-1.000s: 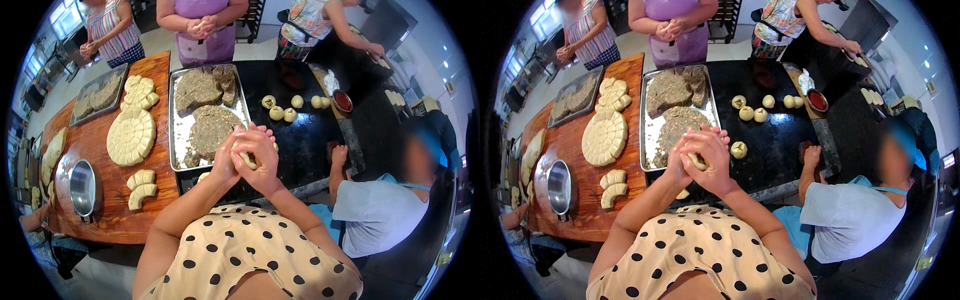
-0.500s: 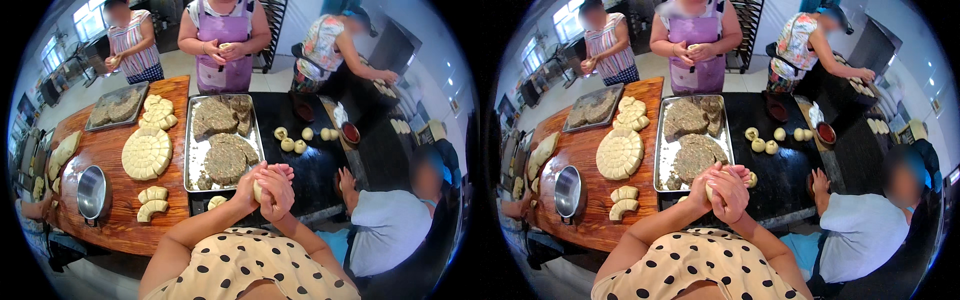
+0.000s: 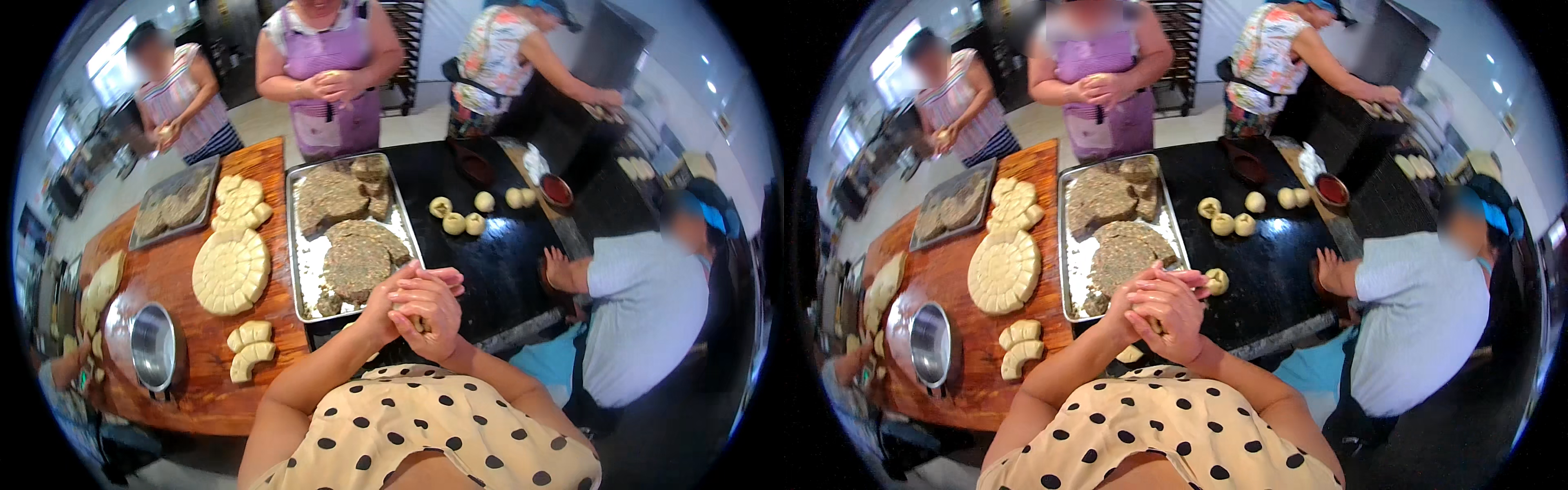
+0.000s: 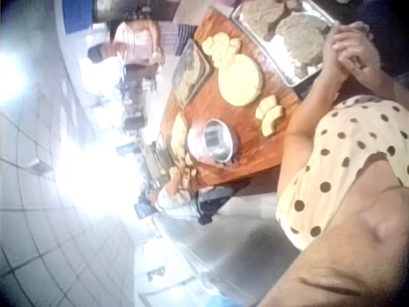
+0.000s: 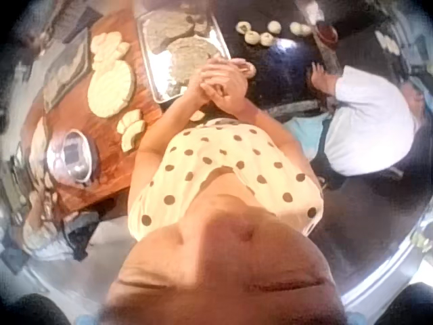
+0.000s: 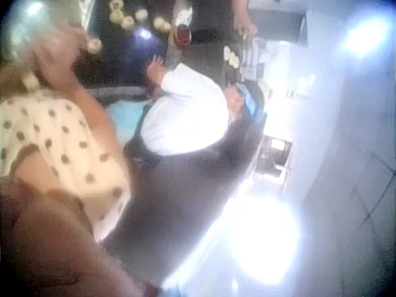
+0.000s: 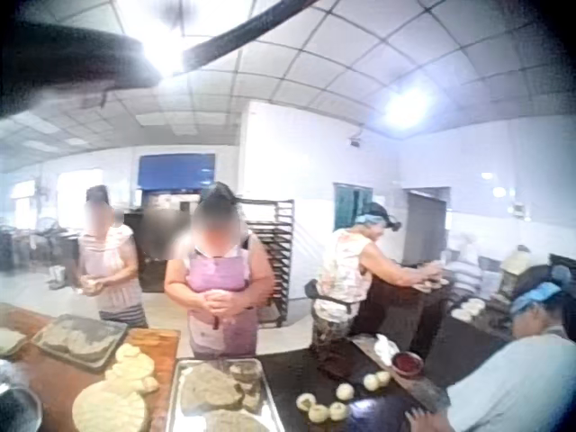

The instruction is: The person takes portions of dough from a large pile on a wooden table, flattens them by hand, adds a scoop of meat filling from a tray, and folds the dough to encase the filling, forming rounded buns.

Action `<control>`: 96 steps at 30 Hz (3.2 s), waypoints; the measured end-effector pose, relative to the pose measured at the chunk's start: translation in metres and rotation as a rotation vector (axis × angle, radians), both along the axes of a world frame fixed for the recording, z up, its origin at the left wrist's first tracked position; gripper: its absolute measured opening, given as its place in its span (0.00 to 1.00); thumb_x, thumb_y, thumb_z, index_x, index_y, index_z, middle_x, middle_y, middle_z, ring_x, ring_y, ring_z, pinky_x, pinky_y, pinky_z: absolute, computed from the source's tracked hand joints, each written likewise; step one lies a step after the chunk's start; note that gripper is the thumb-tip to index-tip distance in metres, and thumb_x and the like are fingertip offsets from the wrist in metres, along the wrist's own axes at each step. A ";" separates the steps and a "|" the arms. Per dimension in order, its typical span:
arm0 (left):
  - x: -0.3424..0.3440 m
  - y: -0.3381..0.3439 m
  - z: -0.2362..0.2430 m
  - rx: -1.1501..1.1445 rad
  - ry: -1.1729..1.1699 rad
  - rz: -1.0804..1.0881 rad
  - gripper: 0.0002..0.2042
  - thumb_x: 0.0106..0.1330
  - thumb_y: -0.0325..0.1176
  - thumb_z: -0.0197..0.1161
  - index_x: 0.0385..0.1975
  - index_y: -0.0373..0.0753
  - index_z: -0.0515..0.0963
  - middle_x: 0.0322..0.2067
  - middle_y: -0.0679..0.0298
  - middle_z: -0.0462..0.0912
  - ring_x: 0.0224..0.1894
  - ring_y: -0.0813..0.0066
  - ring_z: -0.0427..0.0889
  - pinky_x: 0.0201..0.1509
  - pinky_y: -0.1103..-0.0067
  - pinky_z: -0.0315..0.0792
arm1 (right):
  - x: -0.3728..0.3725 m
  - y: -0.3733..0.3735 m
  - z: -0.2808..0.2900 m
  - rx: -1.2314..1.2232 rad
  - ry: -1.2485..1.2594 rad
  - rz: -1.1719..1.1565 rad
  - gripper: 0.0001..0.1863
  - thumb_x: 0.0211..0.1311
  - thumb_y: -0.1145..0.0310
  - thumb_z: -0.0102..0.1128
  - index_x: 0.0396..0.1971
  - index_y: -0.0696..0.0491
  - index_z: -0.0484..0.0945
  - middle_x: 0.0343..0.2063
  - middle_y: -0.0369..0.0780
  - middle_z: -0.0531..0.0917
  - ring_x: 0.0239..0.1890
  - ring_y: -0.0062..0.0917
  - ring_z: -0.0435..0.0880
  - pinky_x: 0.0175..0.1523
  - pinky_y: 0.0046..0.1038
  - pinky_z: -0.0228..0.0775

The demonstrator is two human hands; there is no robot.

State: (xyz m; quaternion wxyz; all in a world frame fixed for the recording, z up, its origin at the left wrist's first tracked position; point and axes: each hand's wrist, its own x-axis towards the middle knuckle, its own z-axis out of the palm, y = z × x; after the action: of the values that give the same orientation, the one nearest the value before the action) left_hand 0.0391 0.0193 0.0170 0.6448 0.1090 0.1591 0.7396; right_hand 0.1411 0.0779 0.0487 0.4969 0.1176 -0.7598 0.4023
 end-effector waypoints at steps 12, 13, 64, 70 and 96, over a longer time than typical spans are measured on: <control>-0.019 0.017 0.008 -0.078 0.123 0.128 0.32 0.74 0.55 0.36 0.51 0.27 0.74 0.49 0.52 0.80 0.54 0.62 0.78 0.60 0.69 0.73 | -0.028 0.042 -0.036 0.207 -0.163 -0.012 0.36 0.61 0.63 0.64 0.64 0.57 0.58 0.59 0.53 0.72 0.64 0.43 0.70 0.69 0.41 0.55; -0.021 0.016 -0.003 -0.036 0.107 0.088 0.33 0.74 0.54 0.36 0.57 0.26 0.70 0.56 0.46 0.74 0.60 0.59 0.73 0.63 0.63 0.71 | -0.024 0.039 -0.038 0.133 -0.174 0.032 0.37 0.61 0.63 0.64 0.66 0.59 0.57 0.60 0.54 0.71 0.64 0.44 0.70 0.70 0.41 0.54; -0.034 -0.011 -0.187 -0.965 0.555 0.390 0.16 0.73 0.38 0.57 0.50 0.32 0.76 0.45 0.59 0.82 0.49 0.72 0.81 0.57 0.77 0.73 | -0.051 0.291 -0.136 -0.190 -0.155 -0.781 0.22 0.78 0.63 0.35 0.51 0.65 0.75 0.52 0.50 0.78 0.54 0.35 0.78 0.61 0.33 0.68; -0.017 -0.110 -0.237 -1.246 1.073 0.501 0.11 0.69 0.33 0.61 0.45 0.35 0.79 0.40 0.60 0.83 0.41 0.71 0.82 0.48 0.77 0.74 | -0.033 0.347 -0.284 -0.011 -0.807 -0.948 0.18 0.68 0.68 0.54 0.55 0.58 0.74 0.58 0.48 0.72 0.60 0.40 0.70 0.64 0.37 0.62; 0.029 -0.140 -0.229 -0.963 -0.017 0.094 0.16 0.70 0.36 0.57 0.52 0.36 0.68 0.41 0.53 0.81 0.44 0.64 0.82 0.52 0.69 0.78 | 0.018 0.010 -0.257 0.081 -1.050 -0.240 0.28 0.46 0.66 0.73 0.49 0.55 0.73 0.49 0.46 0.79 0.52 0.42 0.78 0.54 0.39 0.71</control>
State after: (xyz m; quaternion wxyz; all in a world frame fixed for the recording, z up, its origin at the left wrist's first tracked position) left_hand 0.0677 -0.1208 -0.2120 0.5893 -0.2152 0.4828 0.6110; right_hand 0.1588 0.0882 -0.2079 0.0878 -0.1678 -0.9290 0.3179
